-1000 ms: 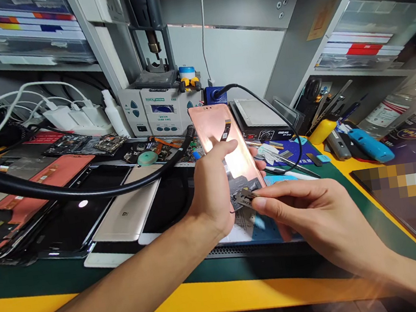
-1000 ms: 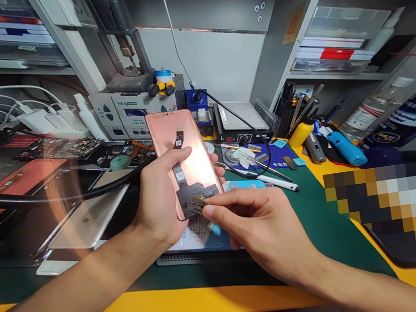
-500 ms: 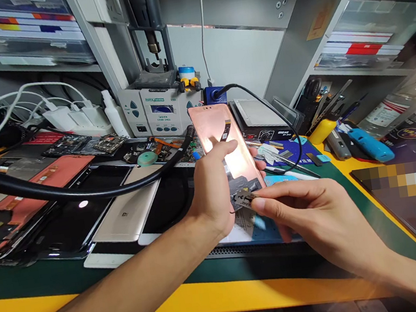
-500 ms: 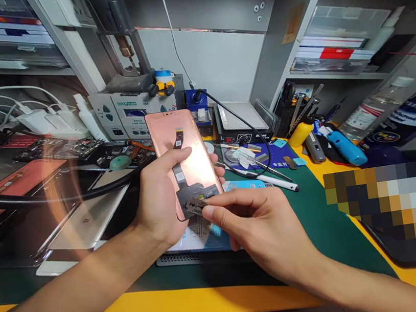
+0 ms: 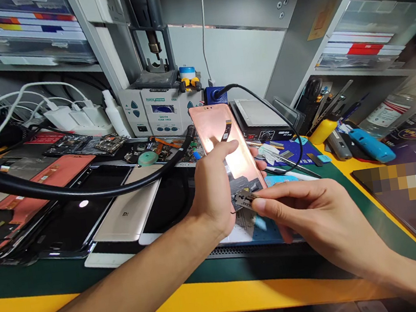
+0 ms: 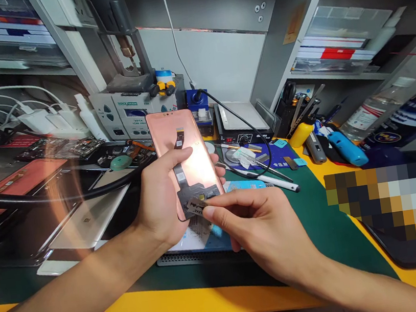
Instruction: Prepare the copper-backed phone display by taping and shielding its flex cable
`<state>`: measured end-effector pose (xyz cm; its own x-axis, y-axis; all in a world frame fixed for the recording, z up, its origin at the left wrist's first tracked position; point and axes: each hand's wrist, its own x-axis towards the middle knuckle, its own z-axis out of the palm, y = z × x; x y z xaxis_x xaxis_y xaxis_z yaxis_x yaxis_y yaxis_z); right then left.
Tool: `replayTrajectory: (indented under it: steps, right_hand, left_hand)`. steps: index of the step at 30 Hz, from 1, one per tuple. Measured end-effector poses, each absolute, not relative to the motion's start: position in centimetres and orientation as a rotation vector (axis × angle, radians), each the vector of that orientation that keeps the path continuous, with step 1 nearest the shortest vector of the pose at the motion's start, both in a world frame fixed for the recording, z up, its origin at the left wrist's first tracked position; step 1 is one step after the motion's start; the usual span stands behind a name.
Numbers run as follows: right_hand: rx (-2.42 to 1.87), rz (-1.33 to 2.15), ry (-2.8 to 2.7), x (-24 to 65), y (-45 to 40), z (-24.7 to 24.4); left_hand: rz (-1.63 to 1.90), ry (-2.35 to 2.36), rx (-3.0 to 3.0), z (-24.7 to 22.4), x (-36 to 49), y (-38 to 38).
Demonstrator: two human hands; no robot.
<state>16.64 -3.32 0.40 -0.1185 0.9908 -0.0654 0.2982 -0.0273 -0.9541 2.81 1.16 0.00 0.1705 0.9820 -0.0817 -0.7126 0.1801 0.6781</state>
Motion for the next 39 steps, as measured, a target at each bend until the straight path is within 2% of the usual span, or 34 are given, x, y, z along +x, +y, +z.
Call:
replayTrajectory:
  steps: [39]
  right_hand:
    - [-1.422,1.178,-1.509,16.70,-3.39,0.67]
  left_hand:
    - [1.284,0.635,0.596,0.30,2.99,0.99]
